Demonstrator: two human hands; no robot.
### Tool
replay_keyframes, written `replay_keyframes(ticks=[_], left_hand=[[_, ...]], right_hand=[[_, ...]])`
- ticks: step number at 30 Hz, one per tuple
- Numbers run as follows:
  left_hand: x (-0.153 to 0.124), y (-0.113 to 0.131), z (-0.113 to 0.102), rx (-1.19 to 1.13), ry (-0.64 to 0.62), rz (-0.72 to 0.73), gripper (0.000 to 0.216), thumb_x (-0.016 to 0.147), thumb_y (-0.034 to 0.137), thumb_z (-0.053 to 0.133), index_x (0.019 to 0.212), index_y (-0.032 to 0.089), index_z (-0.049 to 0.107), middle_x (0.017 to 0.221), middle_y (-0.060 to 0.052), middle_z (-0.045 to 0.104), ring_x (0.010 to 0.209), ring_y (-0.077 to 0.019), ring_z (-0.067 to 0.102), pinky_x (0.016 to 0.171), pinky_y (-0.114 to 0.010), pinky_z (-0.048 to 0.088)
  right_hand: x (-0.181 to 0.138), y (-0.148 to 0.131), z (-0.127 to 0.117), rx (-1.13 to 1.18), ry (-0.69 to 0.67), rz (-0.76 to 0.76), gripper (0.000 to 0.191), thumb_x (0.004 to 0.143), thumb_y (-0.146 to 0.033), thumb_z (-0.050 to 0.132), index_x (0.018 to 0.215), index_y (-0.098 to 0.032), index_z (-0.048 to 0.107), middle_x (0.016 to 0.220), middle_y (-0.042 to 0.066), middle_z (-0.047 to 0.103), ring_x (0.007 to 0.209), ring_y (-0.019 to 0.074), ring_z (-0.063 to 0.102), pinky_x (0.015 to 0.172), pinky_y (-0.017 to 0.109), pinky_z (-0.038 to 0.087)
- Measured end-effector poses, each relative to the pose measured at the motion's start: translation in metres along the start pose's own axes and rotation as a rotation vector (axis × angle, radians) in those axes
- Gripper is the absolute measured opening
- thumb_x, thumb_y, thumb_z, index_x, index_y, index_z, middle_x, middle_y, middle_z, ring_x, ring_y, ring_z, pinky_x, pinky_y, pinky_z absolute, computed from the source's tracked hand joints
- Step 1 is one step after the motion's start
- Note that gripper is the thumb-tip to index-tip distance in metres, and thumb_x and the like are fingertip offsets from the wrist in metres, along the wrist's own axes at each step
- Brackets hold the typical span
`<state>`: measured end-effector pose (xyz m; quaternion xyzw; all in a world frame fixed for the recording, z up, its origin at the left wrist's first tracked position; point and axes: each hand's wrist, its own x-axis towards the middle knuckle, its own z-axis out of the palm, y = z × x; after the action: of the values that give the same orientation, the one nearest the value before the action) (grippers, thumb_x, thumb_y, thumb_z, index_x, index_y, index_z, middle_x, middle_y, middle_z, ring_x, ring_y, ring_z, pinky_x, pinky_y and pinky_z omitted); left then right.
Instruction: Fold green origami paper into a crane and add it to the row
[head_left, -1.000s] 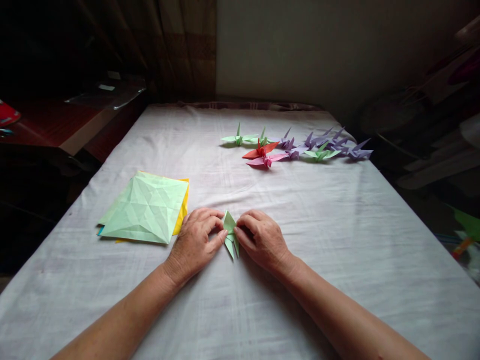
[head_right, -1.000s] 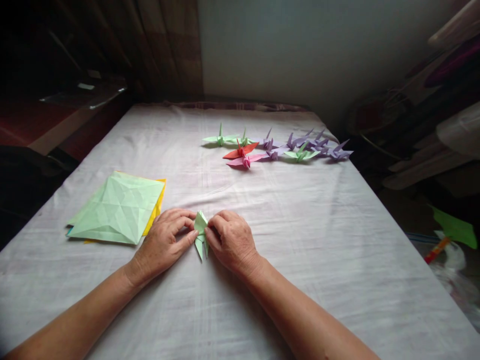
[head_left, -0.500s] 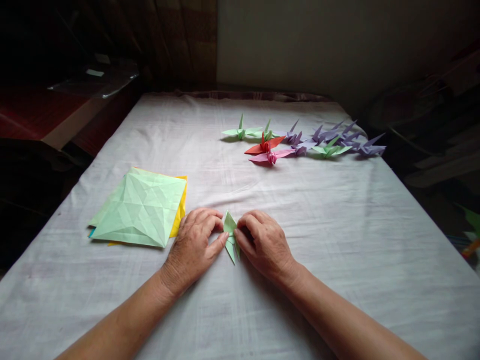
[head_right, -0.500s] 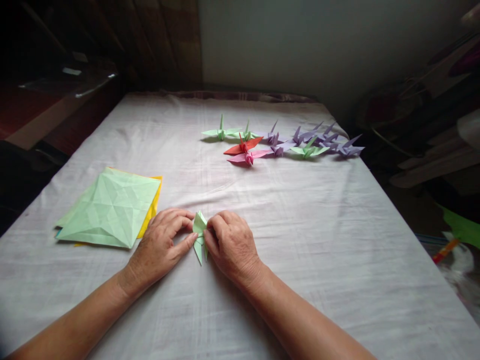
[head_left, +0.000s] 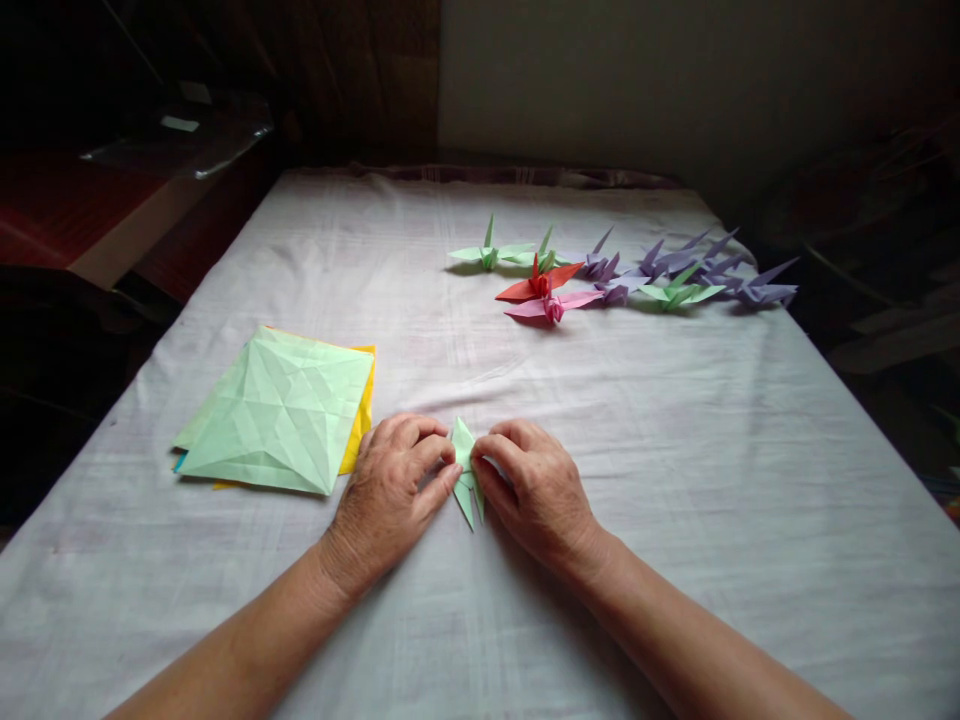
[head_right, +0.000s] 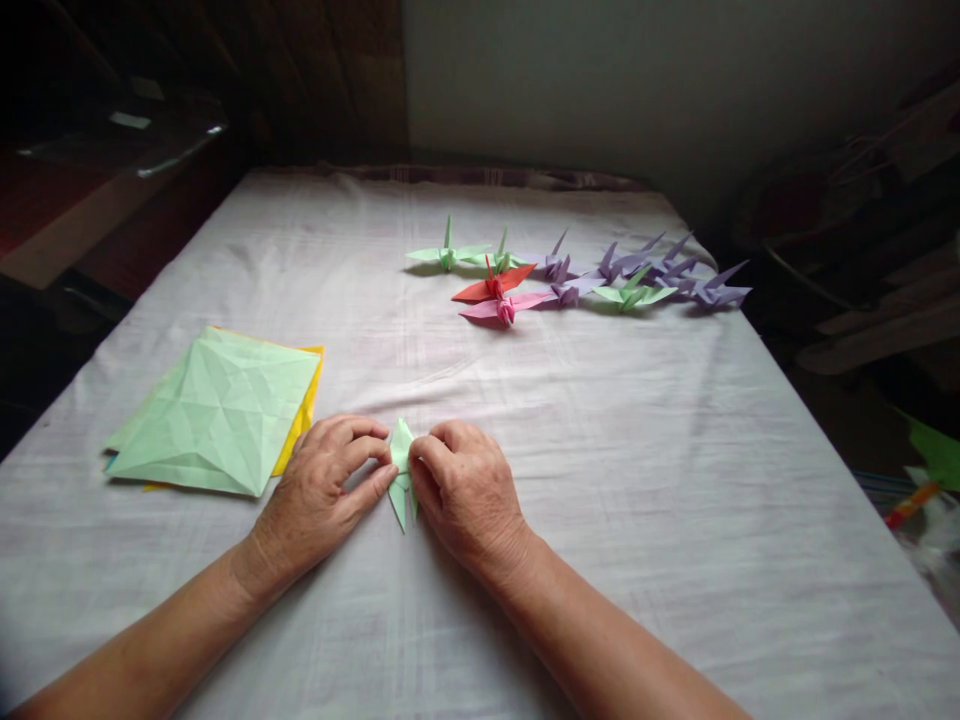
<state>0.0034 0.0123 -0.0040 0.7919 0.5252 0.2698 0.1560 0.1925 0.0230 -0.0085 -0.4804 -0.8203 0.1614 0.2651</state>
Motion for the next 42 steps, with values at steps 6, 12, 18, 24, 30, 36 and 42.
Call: replay_keyframes(ticks=[6, 12, 18, 24, 30, 36, 42], left_hand=[[0.001, 0.001, -0.002, 0.015, -0.028, -0.019, 0.009, 0.092, 0.029, 0.06, 0.086, 0.023, 0.061, 0.108, -0.004, 0.064, 0.107, -0.0237, 0.055, 0.093, -0.04, 0.041], [0.002, 0.005, -0.003, 0.039, -0.052, -0.038, 0.007, 0.089, 0.027, 0.064, 0.085, 0.023, 0.061, 0.11, -0.003, 0.064, 0.11, -0.0244, 0.054, 0.095, -0.041, 0.038], [0.004, 0.005, -0.003, 0.054, -0.064, -0.06, 0.006, 0.087, 0.026, 0.066, 0.084, 0.023, 0.062, 0.11, -0.002, 0.065, 0.109, -0.0247, 0.055, 0.096, -0.042, 0.037], [0.003, 0.001, -0.006, -0.026, -0.07, -0.035, 0.004, 0.088, 0.022, 0.062, 0.084, 0.023, 0.061, 0.11, -0.002, 0.065, 0.109, -0.0238, 0.055, 0.095, -0.041, 0.038], [0.003, 0.0, -0.004, -0.012, -0.057, -0.035, 0.003, 0.088, 0.022, 0.062, 0.088, 0.023, 0.059, 0.109, -0.003, 0.066, 0.109, -0.0244, 0.055, 0.096, -0.043, 0.04], [0.0, -0.006, 0.0, 0.004, 0.03, -0.003, 0.021, 0.086, 0.025, 0.063, 0.106, 0.02, 0.058, 0.112, -0.007, 0.066, 0.112, -0.0264, 0.055, 0.099, -0.044, 0.041], [0.0, -0.009, -0.003, -0.074, 0.035, 0.052, 0.015, 0.086, 0.03, 0.065, 0.1, 0.025, 0.067, 0.116, -0.005, 0.067, 0.112, -0.0258, 0.058, 0.099, -0.045, 0.042]], right_hand=[[0.001, -0.003, -0.001, -0.028, -0.024, 0.015, 0.01, 0.092, -0.027, 0.059, 0.088, -0.021, 0.066, 0.088, 0.005, 0.062, 0.081, 0.0191, 0.057, 0.073, 0.03, 0.041], [0.001, -0.004, -0.001, -0.019, -0.034, 0.031, 0.007, 0.09, -0.024, 0.061, 0.087, -0.02, 0.065, 0.088, 0.004, 0.062, 0.08, 0.0186, 0.056, 0.072, 0.029, 0.039], [0.001, -0.003, -0.001, -0.011, -0.024, 0.034, 0.006, 0.089, -0.025, 0.062, 0.086, -0.02, 0.065, 0.087, 0.004, 0.063, 0.08, 0.0189, 0.057, 0.072, 0.029, 0.04], [0.0, 0.003, -0.001, 0.125, -0.005, 0.036, 0.009, 0.091, -0.019, 0.057, 0.085, -0.021, 0.064, 0.084, 0.003, 0.063, 0.077, 0.0169, 0.057, 0.071, 0.028, 0.042], [0.0, 0.002, 0.002, 0.052, 0.016, 0.033, 0.006, 0.09, -0.02, 0.058, 0.088, -0.02, 0.063, 0.084, 0.004, 0.064, 0.078, 0.0191, 0.057, 0.071, 0.03, 0.042], [-0.002, 0.004, 0.002, 0.119, 0.085, 0.017, 0.019, 0.091, -0.018, 0.052, 0.108, -0.018, 0.062, 0.095, 0.008, 0.068, 0.085, 0.0208, 0.061, 0.078, 0.033, 0.047], [-0.002, 0.004, 0.001, 0.137, 0.066, -0.002, 0.016, 0.092, -0.023, 0.053, 0.099, -0.02, 0.067, 0.094, 0.007, 0.068, 0.086, 0.0205, 0.063, 0.078, 0.033, 0.049]])
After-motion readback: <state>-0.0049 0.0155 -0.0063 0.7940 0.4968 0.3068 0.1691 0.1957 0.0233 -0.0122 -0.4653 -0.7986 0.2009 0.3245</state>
